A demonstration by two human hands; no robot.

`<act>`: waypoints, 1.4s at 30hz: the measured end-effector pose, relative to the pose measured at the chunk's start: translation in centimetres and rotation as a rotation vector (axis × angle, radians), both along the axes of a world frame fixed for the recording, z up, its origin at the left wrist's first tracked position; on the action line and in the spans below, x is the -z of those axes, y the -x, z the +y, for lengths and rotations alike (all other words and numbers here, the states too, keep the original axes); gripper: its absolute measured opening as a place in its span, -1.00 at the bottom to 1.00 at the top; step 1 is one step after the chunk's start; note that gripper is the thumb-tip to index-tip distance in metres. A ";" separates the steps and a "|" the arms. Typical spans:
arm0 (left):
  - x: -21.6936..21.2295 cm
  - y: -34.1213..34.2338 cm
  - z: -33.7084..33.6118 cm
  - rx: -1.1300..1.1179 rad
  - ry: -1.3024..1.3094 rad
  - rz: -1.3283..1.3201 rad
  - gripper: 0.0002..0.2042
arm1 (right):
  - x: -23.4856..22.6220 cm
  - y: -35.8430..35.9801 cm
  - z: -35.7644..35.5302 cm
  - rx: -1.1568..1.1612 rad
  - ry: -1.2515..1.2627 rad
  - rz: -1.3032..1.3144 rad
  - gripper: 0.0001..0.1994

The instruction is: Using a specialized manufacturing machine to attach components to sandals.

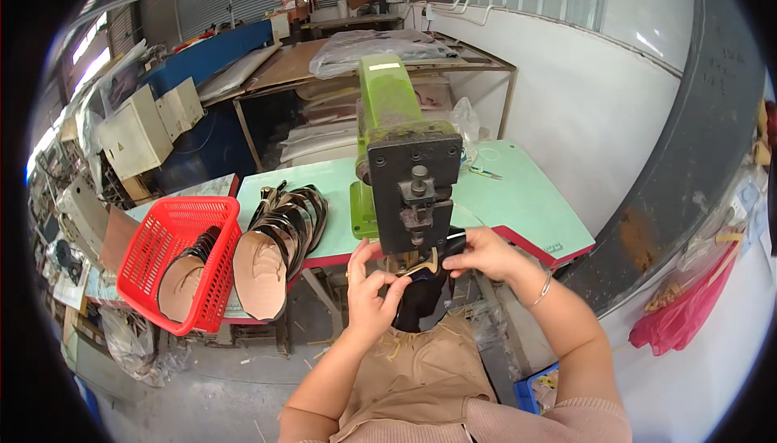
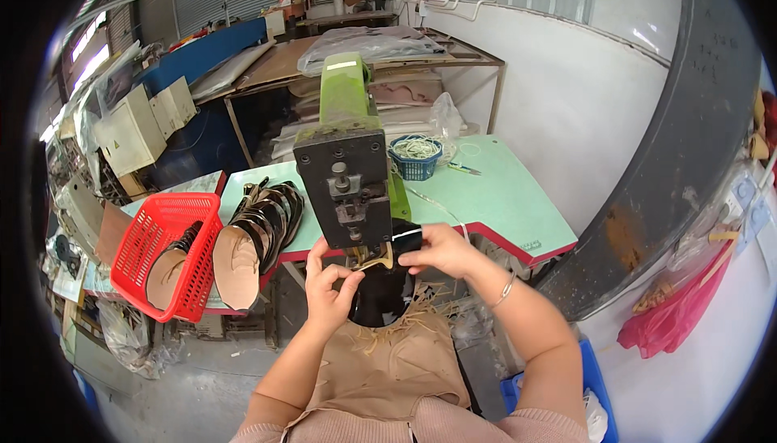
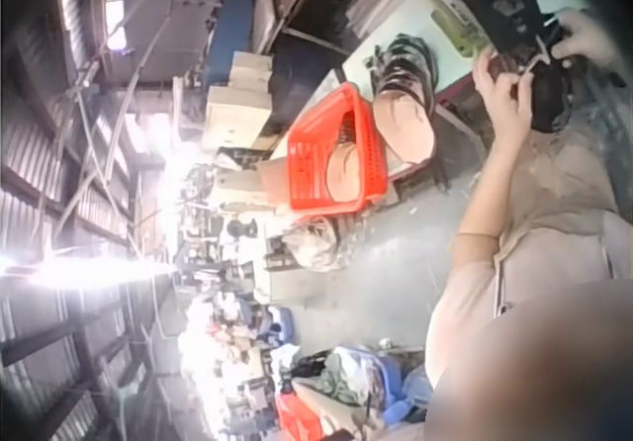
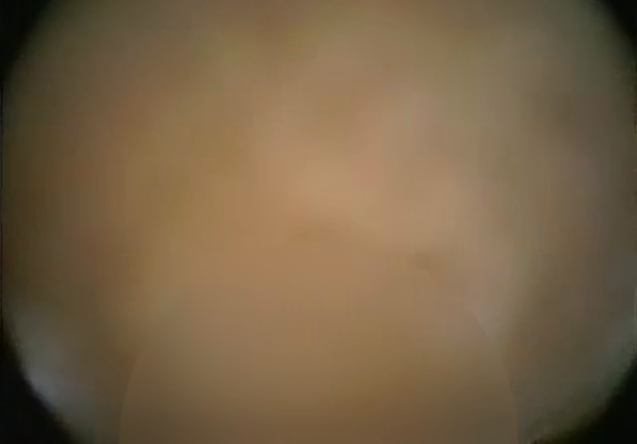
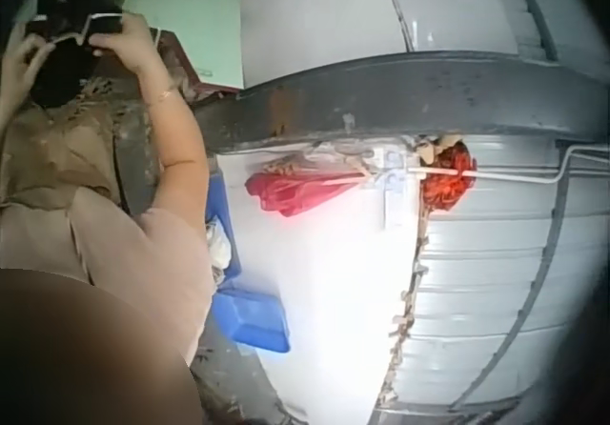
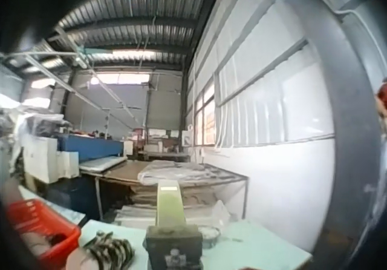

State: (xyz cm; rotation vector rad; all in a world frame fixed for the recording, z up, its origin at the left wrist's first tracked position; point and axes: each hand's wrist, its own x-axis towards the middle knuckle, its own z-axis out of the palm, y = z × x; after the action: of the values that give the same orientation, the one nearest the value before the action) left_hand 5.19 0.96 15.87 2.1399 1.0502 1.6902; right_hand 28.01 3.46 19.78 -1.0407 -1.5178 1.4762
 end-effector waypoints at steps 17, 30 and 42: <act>1.2 1.6 0.7 0.103 0.168 -0.148 -0.88 | -0.8 2.0 -0.4 0.034 -0.035 -0.064 -0.74; 0.2 0.6 0.6 0.165 0.173 -0.115 -0.82 | -2.4 1.6 0.6 -0.035 -0.160 -0.282 -0.75; 2.7 0.2 1.0 0.264 0.221 -0.365 -0.86 | -5.3 3.5 -0.3 -0.022 -0.224 -0.383 -0.79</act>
State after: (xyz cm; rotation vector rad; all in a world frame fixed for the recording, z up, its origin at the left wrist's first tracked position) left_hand 5.02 2.00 13.21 1.6674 0.7713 1.6644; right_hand 24.49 3.16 25.11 -1.2185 -1.9163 1.1288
